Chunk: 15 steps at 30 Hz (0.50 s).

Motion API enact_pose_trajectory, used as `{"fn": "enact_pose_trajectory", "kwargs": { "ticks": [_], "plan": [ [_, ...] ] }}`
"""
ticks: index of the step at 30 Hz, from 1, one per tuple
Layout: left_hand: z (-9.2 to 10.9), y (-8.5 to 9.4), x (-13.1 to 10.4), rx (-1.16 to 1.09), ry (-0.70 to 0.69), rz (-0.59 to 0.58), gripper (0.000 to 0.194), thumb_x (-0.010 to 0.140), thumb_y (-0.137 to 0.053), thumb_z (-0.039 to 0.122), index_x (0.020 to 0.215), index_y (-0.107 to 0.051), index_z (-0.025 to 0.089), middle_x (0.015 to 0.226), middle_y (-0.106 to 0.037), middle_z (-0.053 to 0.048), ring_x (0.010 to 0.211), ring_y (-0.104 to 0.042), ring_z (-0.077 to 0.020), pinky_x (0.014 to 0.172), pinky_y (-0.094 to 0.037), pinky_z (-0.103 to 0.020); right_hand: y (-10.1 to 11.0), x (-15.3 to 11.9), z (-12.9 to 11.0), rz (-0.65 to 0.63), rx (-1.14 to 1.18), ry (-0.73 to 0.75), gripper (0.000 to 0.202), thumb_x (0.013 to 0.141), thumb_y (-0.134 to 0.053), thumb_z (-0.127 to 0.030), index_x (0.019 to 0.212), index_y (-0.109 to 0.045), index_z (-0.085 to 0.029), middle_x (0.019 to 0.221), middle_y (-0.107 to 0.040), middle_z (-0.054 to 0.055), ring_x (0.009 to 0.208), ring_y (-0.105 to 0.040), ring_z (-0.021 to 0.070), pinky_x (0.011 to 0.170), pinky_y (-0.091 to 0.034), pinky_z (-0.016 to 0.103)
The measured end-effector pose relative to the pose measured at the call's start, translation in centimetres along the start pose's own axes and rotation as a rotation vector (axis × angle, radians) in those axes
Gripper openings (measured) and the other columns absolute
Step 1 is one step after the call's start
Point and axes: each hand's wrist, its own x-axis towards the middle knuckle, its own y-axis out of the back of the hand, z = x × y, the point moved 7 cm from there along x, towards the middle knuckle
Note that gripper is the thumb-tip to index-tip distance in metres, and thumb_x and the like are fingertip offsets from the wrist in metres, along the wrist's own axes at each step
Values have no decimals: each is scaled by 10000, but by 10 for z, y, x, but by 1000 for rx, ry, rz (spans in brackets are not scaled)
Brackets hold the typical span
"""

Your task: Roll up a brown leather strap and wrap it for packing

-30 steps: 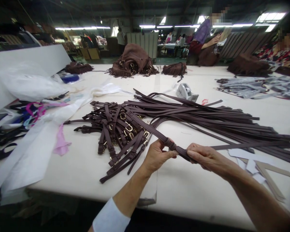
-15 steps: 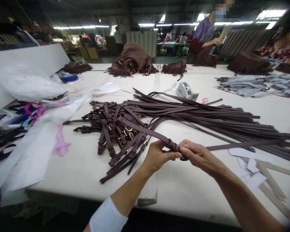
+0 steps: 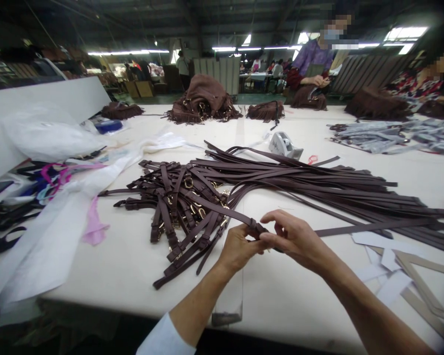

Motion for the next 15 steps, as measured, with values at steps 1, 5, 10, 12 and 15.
{"fn": "enact_pose_trajectory", "kwargs": {
  "ticks": [1,5,10,12,15],
  "plan": [
    [1,2,0,5,5,-1,253,610,-764,300,752,-651,123,687,-610,-12,610,-579,-136,531,-500,-237,-3,0,-1,-17,19,6,103,844,-568,-261,922,-596,-200,851,-578,23,612,-499,110,576,-413,241],
    [2,3,-3,-22,19,-14,238,611,-758,291,751,-657,127,665,-613,-7,602,-572,-135,542,-482,-241,-5,-2,-3,39,137,5,98,836,-577,-266,780,-596,-188,748,-561,15,608,-504,120,556,-400,240],
    [-9,-23,-9,46,26,-140,207,565,-790,289,658,-674,146,638,-628,2,635,-568,-144,612,-454,-250,14,18,-11,195,214,9,169,799,-625,-323,723,-589,-176,685,-572,12,618,-518,134,563,-404,243],
    [-14,-32,-10,25,43,-160,232,550,-799,300,677,-680,147,674,-648,-12,657,-576,-155,622,-451,-253,24,34,-18,250,204,48,163,780,-647,-319,725,-596,-174,664,-562,-3,597,-496,120,554,-391,234],
    [-9,-36,-10,51,14,-139,272,610,-761,356,752,-670,142,741,-655,-33,677,-581,-160,594,-440,-243,30,55,-23,281,325,79,156,759,-666,-314,731,-597,-177,662,-555,-18,602,-493,111,558,-399,223]
  ]
}}
